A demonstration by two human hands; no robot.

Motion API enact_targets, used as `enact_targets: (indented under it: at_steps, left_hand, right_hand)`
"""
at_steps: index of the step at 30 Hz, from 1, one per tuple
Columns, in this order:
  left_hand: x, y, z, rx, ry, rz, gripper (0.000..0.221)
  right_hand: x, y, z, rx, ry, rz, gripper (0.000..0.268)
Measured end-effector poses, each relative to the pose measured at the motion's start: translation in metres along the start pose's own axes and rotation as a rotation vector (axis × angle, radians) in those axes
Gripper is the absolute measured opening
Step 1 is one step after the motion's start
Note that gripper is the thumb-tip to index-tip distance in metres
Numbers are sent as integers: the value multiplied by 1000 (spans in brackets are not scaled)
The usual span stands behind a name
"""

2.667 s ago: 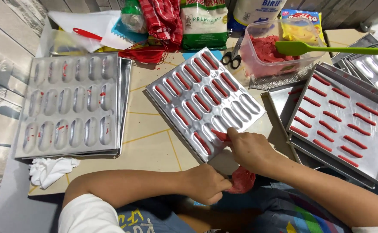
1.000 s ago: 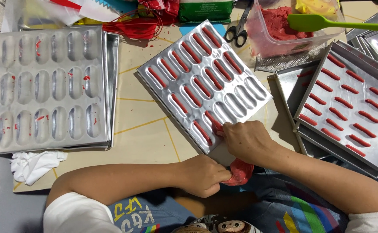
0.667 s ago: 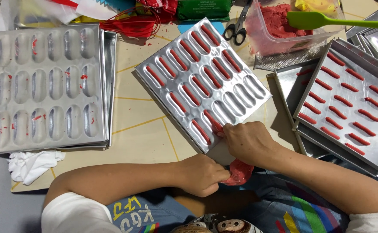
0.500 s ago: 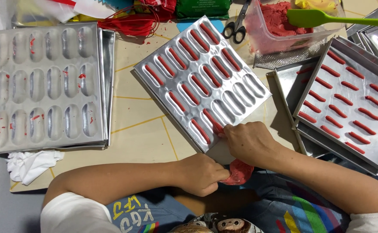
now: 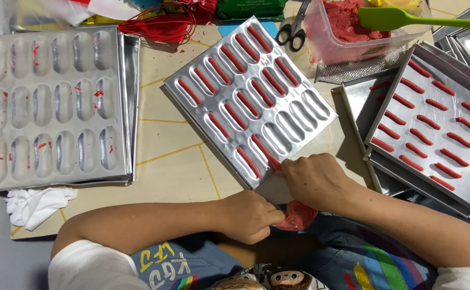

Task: Filling a metal mold with red dough using a piping bag and leveling it with a spatula.

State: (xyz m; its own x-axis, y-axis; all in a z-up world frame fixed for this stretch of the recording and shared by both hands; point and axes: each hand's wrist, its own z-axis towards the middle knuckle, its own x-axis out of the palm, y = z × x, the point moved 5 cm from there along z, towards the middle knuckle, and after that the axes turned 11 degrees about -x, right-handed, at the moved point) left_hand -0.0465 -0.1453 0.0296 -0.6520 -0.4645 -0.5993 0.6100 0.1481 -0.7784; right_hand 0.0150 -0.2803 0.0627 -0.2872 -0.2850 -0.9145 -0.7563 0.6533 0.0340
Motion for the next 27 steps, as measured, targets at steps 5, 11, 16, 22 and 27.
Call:
enact_targets:
  at_steps: [5, 11, 16, 22, 27]
  left_hand:
    - [1, 1, 0, 4, -3, 4, 14]
    - [1, 1, -1, -1, -13, 10, 17]
    - [0, 1, -1, -23, -28, 20, 14]
    - [1, 6, 1, -93, -47, 17, 15]
    - [-10, 4, 4, -147, -134, -43, 9]
  right_hand:
    - [-3, 1, -2, 12, 56, 16, 16]
    - [-4, 1, -2, 19, 75, 4, 15]
    - [-13, -2, -1, 66, 180, 97, 20]
    - [-8, -11, -8, 61, 182, 105, 33]
    - [-20, -16, -16, 117, 300, 209, 41]
